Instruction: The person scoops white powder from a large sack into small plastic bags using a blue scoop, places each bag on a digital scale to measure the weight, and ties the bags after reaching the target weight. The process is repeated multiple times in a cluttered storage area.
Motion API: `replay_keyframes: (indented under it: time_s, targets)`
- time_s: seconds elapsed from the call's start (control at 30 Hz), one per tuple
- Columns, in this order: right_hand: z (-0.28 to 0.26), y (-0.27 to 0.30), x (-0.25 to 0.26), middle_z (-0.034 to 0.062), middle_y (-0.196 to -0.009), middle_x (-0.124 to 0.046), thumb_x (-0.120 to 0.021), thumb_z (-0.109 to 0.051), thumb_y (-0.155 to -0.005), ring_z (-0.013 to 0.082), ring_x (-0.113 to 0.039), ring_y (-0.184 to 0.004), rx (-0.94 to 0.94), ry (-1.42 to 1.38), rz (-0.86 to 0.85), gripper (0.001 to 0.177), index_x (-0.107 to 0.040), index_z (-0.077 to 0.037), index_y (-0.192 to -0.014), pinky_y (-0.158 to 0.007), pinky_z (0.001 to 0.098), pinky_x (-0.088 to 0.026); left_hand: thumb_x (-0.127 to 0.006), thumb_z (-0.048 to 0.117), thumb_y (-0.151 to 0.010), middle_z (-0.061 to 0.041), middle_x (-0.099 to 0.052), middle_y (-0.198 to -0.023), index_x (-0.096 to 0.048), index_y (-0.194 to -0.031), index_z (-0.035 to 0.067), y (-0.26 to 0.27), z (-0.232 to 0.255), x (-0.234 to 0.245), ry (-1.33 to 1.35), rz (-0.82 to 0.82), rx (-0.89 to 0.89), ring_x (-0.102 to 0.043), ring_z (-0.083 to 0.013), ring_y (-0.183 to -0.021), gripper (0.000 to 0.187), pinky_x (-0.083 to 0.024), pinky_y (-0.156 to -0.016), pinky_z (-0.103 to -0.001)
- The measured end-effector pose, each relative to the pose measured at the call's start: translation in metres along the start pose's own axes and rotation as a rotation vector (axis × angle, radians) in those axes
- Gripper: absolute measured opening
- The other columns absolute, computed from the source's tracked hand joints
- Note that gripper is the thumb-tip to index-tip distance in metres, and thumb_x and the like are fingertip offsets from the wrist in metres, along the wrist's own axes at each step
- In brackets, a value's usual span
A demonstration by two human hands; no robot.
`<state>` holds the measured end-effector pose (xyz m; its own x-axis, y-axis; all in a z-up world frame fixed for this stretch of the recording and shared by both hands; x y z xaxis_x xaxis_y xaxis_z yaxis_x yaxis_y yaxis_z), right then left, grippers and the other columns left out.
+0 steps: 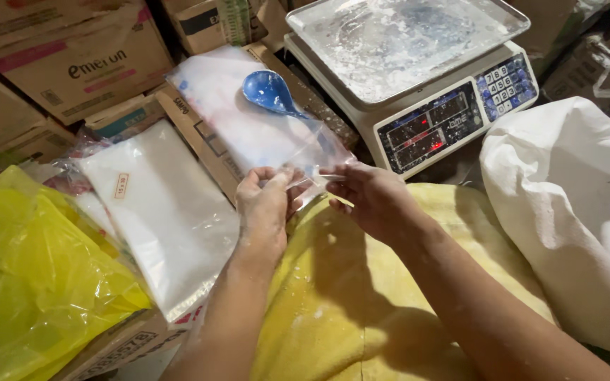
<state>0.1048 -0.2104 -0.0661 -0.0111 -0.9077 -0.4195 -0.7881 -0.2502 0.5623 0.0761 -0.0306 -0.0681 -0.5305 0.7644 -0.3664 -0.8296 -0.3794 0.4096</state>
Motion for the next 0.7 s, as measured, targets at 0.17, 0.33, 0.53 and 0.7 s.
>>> replay_keyframes:
  time_s: [0.17, 0.33, 0.53, 0.7]
  targets:
    - [-0.002, 0.012, -0.004, 0.009, -0.098, -0.067, -0.045, -0.016, -0.104, 0.0221, -0.065, -0.094, -0.058, -0.338, -0.286, 0.019, -0.057, -0.008, -0.091, -0.094, 0.0429, -0.051, -0.058, 0.01, -0.094, -0.004, -0.063, -0.083, -0.057, -0.094, 0.01, -0.012, -0.043, -0.018, 0.334, -0.108, 0.389, -0.072, -0.0177, -0.069, 0.001, -0.061, -0.063, -0.035]
    - [-0.015, 0.012, 0.018, 0.0128, -0.101, -0.068, -0.036, -0.019, -0.103, 0.0196, -0.066, -0.085, -0.034, -0.395, -0.102, 0.033, -0.062, 0.001, -0.112, -0.092, 0.0389, -0.054, -0.057, 0.01, -0.094, -0.009, -0.065, -0.083, -0.054, -0.097, 0.0, -0.02, -0.045, -0.049, 0.396, -0.208, 0.396, -0.066, -0.019, -0.062, 0.01, -0.06, -0.064, -0.031]
    - [-0.066, 0.039, 0.028, 0.0134, -0.099, -0.067, -0.048, -0.02, -0.104, 0.0189, -0.066, -0.083, 0.02, -0.427, -0.114, 0.026, -0.059, 0.001, -0.113, -0.085, 0.0347, -0.059, -0.074, 0.015, -0.086, -0.013, -0.067, -0.092, -0.055, -0.112, -0.002, 0.029, -0.018, -0.096, 0.278, -0.293, 0.398, -0.07, -0.0232, -0.077, 0.037, -0.064, -0.071, -0.032]
    - [-0.115, 0.073, 0.041, 0.0104, -0.089, -0.069, -0.061, -0.016, -0.102, 0.0211, -0.066, -0.08, 0.252, -0.278, -0.316, 0.016, -0.065, -0.002, -0.107, -0.078, 0.0355, -0.056, -0.095, 0.033, -0.069, -0.011, -0.063, -0.09, -0.044, -0.115, 0.004, 0.074, 0.053, -0.135, -0.803, -0.349, -0.347, -0.064, -0.0214, -0.079, 0.075, -0.056, -0.07, -0.035]
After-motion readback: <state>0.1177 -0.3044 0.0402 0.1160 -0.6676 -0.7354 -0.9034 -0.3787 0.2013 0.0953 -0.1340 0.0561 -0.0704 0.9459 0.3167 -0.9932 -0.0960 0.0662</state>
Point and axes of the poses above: each hand's wrist, its own y-axis away from the middle knuckle, its own x-axis out of the back of the hand, z = x × y, the point moved 10 cm from there along -y, towards the middle knuckle
